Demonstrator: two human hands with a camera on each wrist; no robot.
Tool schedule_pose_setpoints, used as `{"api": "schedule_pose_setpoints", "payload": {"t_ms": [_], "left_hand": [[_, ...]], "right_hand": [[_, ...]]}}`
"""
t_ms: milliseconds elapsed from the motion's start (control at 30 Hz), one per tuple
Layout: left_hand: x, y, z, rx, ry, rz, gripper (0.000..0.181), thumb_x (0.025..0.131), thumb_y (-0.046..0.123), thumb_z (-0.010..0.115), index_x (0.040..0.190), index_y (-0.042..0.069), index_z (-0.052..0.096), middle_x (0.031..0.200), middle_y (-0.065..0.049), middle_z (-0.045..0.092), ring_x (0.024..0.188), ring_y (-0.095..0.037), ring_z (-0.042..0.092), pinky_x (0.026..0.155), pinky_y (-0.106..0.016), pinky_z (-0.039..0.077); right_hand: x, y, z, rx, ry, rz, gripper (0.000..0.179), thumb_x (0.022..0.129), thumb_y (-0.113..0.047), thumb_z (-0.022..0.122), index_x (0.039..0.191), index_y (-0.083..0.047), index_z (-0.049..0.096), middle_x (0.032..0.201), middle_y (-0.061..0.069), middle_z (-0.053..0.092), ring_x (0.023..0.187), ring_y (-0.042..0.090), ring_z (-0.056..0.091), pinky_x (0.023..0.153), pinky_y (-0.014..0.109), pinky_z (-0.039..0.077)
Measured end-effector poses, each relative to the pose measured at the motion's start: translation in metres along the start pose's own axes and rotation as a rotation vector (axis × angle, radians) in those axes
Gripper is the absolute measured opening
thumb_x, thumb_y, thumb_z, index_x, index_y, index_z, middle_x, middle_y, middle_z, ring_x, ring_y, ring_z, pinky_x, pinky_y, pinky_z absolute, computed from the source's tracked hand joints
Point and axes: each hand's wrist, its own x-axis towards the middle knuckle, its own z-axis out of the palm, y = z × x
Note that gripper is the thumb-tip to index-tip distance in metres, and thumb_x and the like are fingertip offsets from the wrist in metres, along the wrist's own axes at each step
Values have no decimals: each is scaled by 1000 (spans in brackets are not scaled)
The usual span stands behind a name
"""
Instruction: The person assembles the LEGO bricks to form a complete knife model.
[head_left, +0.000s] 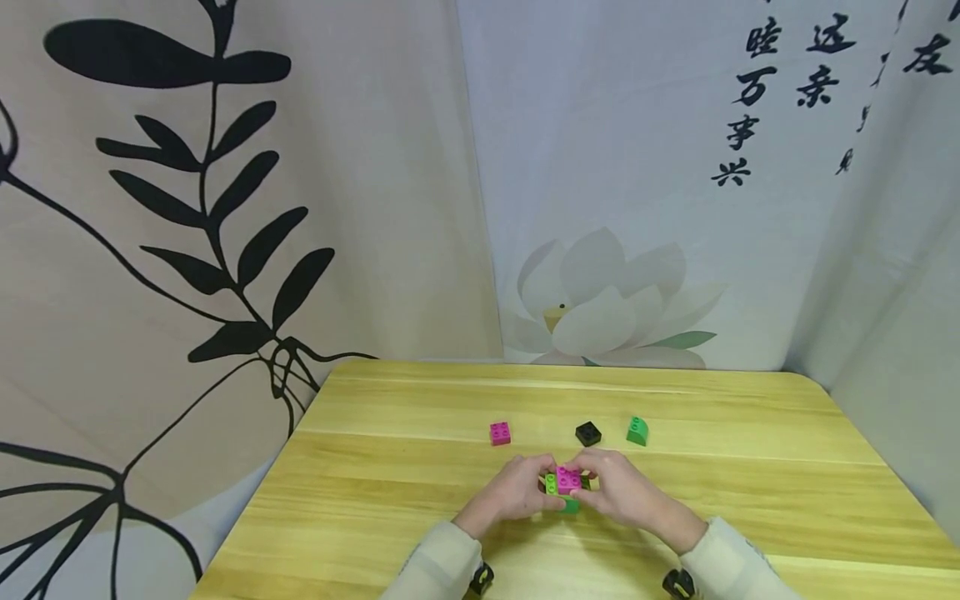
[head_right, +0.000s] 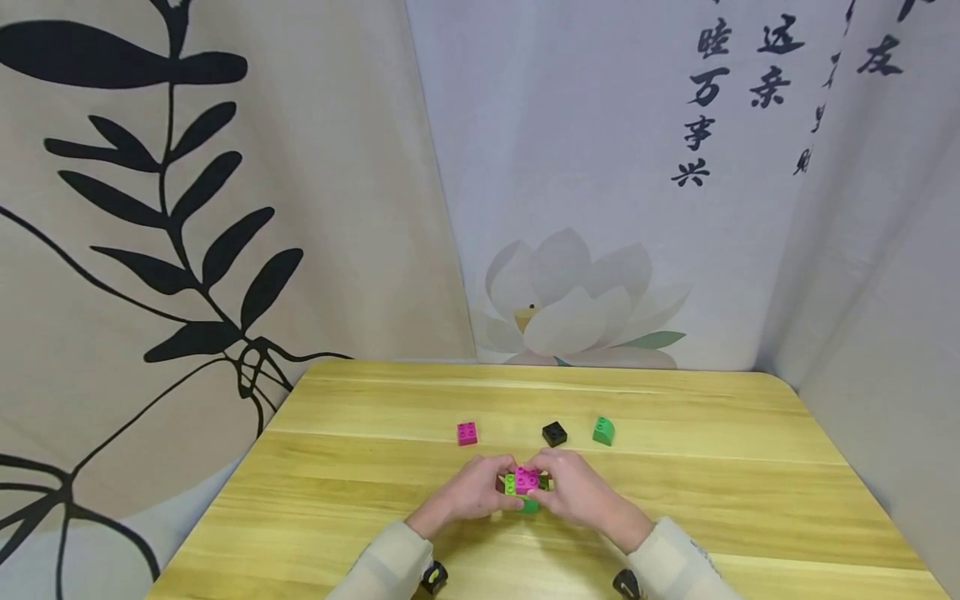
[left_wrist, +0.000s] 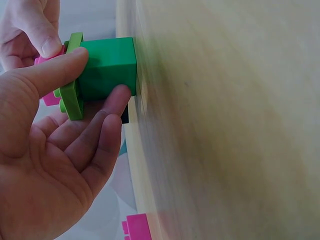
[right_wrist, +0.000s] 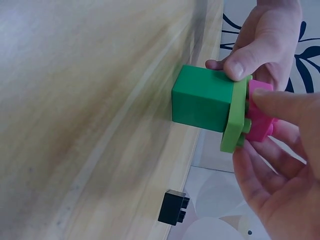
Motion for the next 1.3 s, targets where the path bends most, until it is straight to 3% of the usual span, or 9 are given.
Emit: {"api": "schedule_pose_setpoints", "payload": {"t_ms": [400, 1033, 1167, 1300], "left_hand": [[1, 0, 3, -1, -3, -6, 24, 76, 24, 79, 89, 20, 58, 72, 13, 57, 51, -6, 48, 44, -20, 40], [0, -2, 1, -4, -2, -3, 26, 76, 27, 78, 92, 19, 59, 72, 13, 57, 52, -6, 49, 44, -21, 41], [1, -3, 0, -18, -9, 5, 26, 77, 24, 78, 95, 18, 61, 74, 12, 58, 56, -6, 52, 49, -21, 45], [-1, -6, -2, -24, -23, 49, 30, 76, 15, 79, 101, 14, 62, 83, 9, 62, 69, -3, 57, 62, -19, 49]], "right_hand": [[-1, 2, 1, -19, -16, 26, 27, 77, -11, 77, 102, -8, 67, 92, -7, 63, 83, 6, 59, 71, 27, 53], [0, 3, 2, 3, -7, -4, 26, 75, -10, 78, 97, -13, 67, 91, -9, 62, 81, 5, 57, 69, 26, 52], [0, 5, 5, 8, 3, 36, 28, 75, -12, 79, 100, -12, 67, 93, -9, 63, 84, 6, 58, 72, 27, 53], [-1, 7, 7, 43, -5, 101, 30, 75, -14, 79, 102, -15, 66, 94, -12, 62, 85, 6, 58, 75, 29, 52]]}}
